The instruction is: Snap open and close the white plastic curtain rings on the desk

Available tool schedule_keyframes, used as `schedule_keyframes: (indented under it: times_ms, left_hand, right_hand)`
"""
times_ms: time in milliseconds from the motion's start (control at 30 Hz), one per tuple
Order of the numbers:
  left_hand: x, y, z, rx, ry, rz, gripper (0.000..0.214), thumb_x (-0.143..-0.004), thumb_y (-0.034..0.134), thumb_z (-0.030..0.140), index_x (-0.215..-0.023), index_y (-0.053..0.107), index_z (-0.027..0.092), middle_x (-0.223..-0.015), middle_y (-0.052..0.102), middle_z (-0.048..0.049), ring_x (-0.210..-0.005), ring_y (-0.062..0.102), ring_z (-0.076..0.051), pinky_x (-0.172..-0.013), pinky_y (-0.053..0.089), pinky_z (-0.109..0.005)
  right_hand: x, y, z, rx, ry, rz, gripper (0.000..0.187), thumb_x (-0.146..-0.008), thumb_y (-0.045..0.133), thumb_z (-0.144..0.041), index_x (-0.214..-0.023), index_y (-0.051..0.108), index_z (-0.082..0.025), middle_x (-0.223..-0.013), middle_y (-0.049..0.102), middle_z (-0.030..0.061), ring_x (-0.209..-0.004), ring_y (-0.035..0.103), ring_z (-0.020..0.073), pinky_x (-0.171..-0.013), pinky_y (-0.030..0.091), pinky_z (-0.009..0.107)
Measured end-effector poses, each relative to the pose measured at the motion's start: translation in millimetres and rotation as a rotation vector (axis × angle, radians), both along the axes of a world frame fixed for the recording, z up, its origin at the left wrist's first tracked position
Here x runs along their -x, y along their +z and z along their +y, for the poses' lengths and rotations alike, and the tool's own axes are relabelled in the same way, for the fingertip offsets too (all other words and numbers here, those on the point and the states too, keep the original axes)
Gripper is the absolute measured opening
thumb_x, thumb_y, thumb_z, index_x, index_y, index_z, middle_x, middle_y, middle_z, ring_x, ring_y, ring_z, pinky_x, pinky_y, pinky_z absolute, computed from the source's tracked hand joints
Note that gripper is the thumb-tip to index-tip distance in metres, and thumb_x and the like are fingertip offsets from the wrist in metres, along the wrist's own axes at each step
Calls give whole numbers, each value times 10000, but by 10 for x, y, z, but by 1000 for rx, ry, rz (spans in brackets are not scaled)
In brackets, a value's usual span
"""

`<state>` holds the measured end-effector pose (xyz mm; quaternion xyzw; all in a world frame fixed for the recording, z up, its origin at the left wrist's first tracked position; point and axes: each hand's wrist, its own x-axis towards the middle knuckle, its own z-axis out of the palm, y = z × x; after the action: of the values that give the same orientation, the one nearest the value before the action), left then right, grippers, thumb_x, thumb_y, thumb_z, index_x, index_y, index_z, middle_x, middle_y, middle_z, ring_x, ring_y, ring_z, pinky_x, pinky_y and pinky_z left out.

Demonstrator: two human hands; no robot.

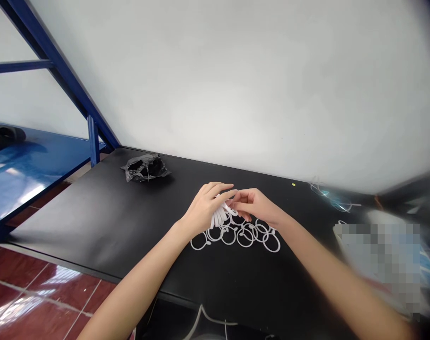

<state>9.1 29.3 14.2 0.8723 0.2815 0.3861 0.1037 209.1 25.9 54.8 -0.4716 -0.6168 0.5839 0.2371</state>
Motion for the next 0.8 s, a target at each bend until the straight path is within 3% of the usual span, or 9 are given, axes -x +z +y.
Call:
schedule_keyframes:
  times_ms: [100,233,300,367,433,500,600,700,800]
  left_hand:
    - [-56,-1,-10,195,-32,-181,286,-985,454,263,-1221,612,225,-1259,647,-90,-1196,538,-261,-994,446,-478]
    - [-157,12,-34,725,-87,-550,352,-1007,395,381,-1189,648,216,-1245,658,-87,-1181,591,-240,-1046,458,-450]
    - [-208,0,-56,971,-208,-724,376,-1000,391,413,-1179,644,200,-1266,646,-96,-1179,603,-248,-1038,475,-445]
    - [-256,-19,-96,1143,-302,-871,393,-1000,361,422,-1111,655,186,-1235,657,-106,-1152,619,-258,-976,522,-437]
    - [-296,-31,-154,1238,-334,-923,390,-999,345,406,-1065,657,181,-1203,668,-116,-1099,643,-266,-874,567,-421]
    - [-319,-24,-216,1294,-376,-915,363,-992,358,374,-1101,652,191,-1241,651,-114,-1108,639,-275,-831,577,-409]
    - [-324,9,-280,1366,-476,-935,337,-978,389,317,-1208,616,226,-1375,570,-80,-1242,562,-281,-926,548,-415]
    - [-317,36,-296,1408,-480,-951,342,-971,404,297,-1250,588,225,-1434,518,-67,-1320,492,-278,-1017,497,-422]
    - [-325,45,-304,1463,-511,-982,360,-955,440,317,-1272,572,209,-1468,479,-76,-1371,430,-286,-1067,448,-433]
  right_hand:
    - [7,-4,-31,-55,-56,30,325,-815,668,-470,-820,679,-145,-604,595,-15,-427,464,57,-434,377,222]
    - [15,60,-109,-293,-237,158,226,-804,703,-396,-865,660,-183,-764,639,11,-484,490,67,-465,434,247]
    - [42,96,-185,-406,-192,218,207,-804,718,-343,-948,655,-208,-951,667,44,-553,534,81,-515,479,270]
    - [94,108,-267,-484,-93,207,325,-771,759,-301,-1068,638,-243,-1101,644,60,-641,580,104,-555,507,284]
    - [166,83,-337,-534,-43,162,466,-720,804,-280,-1143,608,-271,-1125,619,56,-704,606,131,-552,514,283]
    - [245,29,-386,-541,-49,133,510,-699,820,-277,-1152,586,-276,-1002,623,34,-709,614,147,-542,515,280]
    - [328,-48,-425,-465,-82,142,602,-668,842,-256,-1183,531,-273,-865,614,-1,-678,614,151,-581,538,295]
    - [353,-65,-433,-382,-36,154,753,-615,863,-204,-1247,460,-278,-1018,627,27,-729,636,154,-643,559,309]
    - [361,-47,-426,-365,-43,114,620,-662,793,-137,-1177,471,-260,-1004,661,20,-722,646,147,-659,549,305]
